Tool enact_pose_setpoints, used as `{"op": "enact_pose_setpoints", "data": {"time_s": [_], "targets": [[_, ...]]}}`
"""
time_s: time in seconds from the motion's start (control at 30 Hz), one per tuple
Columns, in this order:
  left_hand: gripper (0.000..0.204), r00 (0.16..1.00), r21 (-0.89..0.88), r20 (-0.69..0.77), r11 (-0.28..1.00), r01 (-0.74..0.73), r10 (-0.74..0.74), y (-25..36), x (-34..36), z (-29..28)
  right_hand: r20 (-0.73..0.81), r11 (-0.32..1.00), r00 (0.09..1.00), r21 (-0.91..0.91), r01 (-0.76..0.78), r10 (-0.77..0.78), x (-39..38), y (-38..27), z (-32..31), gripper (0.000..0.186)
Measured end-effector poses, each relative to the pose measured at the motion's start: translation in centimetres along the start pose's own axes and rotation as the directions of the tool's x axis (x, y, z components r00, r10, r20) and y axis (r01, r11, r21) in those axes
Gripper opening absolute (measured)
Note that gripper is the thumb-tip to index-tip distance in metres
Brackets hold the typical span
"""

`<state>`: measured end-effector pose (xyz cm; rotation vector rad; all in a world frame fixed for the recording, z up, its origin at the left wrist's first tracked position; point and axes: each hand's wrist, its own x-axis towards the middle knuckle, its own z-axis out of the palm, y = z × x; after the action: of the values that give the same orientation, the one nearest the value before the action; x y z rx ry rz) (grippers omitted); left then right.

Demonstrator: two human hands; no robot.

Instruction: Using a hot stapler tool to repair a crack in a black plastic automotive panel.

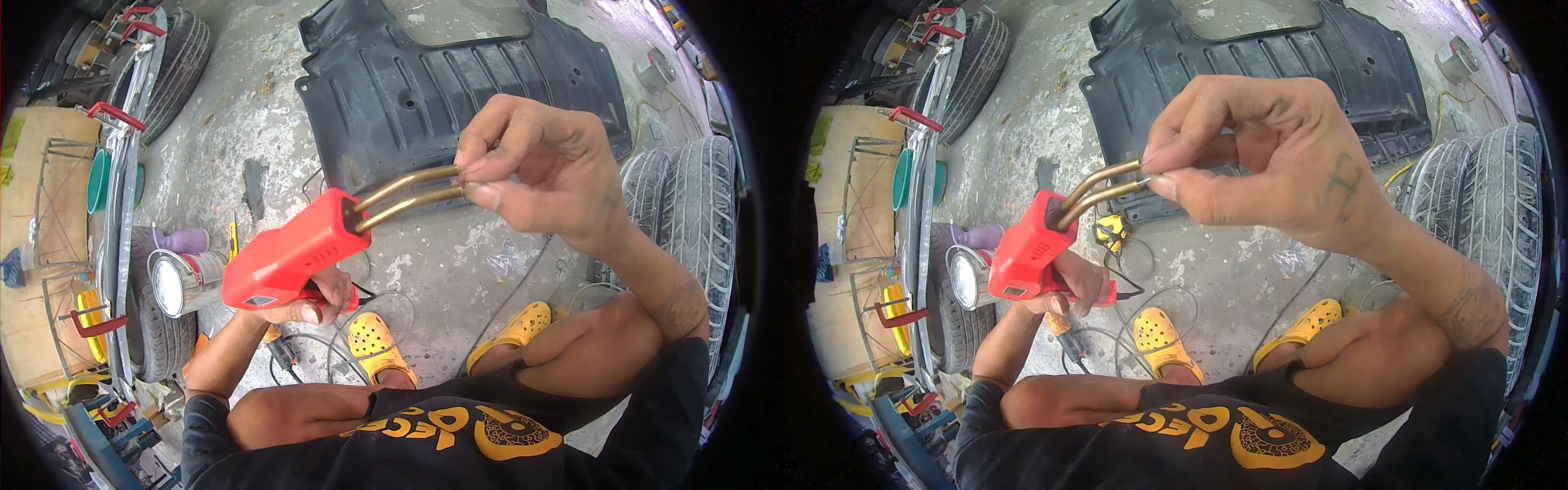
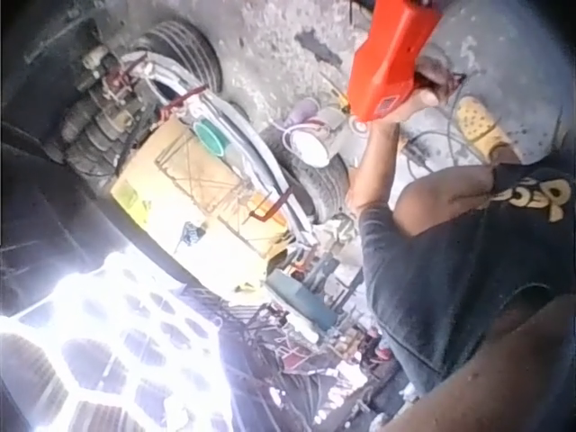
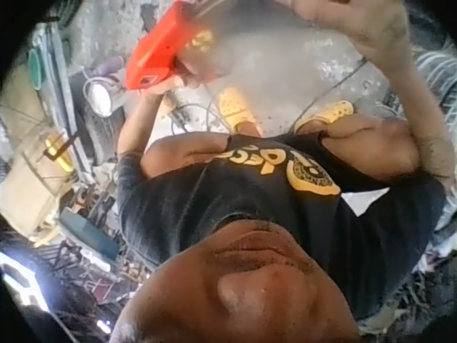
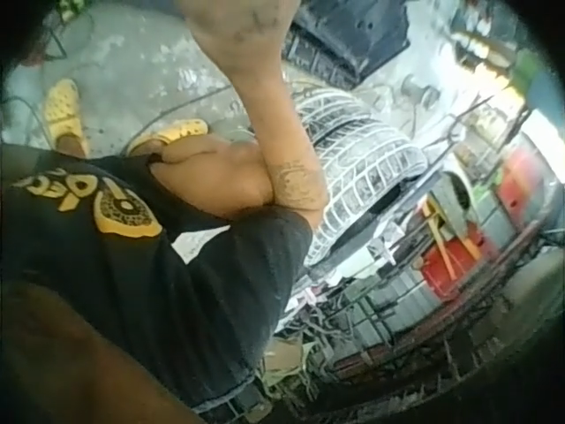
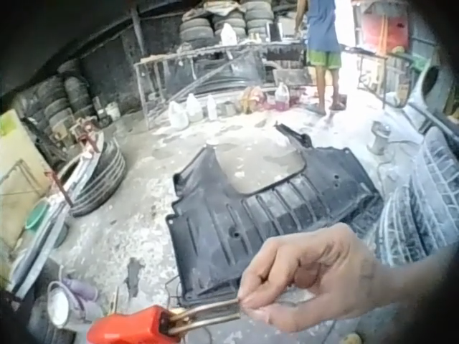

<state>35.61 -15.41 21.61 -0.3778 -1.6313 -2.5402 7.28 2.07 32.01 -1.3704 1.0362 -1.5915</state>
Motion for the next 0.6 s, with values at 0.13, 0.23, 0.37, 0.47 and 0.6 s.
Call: {"op": "enact_pose_setpoints", "data": {"time_s": [0.13,0.23,0.37,0.47,0.6], "targets": [[0.028,1.0,0.041,-0.011,0.999,-0.01,0.011,0.6,0.3,0.6,0.035,0.998,0.999,-0.054,0.013,-0.011,0.0,-0.8,-0.2,0.024],[0.027,0.995,-0.026,-0.097,1.0,0.01,-0.012,0.6,0.5,1.0,0.014,0.997,1.0,-0.079,0.025,-0.024,-0.2,-0.9,-0.2,0.028],[0.027,0.997,-0.017,-0.08,1.0,0.018,-0.02,0.8,0.4,0.8,-0.016,0.987,0.999,-0.156,0.032,-0.035,-0.4,-1.3,0.3,0.032],[0.027,0.998,-0.008,-0.066,1.0,0.017,-0.018,0.8,0.2,0.9,-0.011,0.979,0.997,-0.19,0.076,-0.079,-0.3,-1.4,0.2,0.031],[0.028,1.0,0.005,-0.02,1.0,0.007,-0.007,0.9,0.5,1.0,0.018,0.97,0.989,-0.198,0.144,-0.143,-0.3,-1.7,0.1,0.028]]}}
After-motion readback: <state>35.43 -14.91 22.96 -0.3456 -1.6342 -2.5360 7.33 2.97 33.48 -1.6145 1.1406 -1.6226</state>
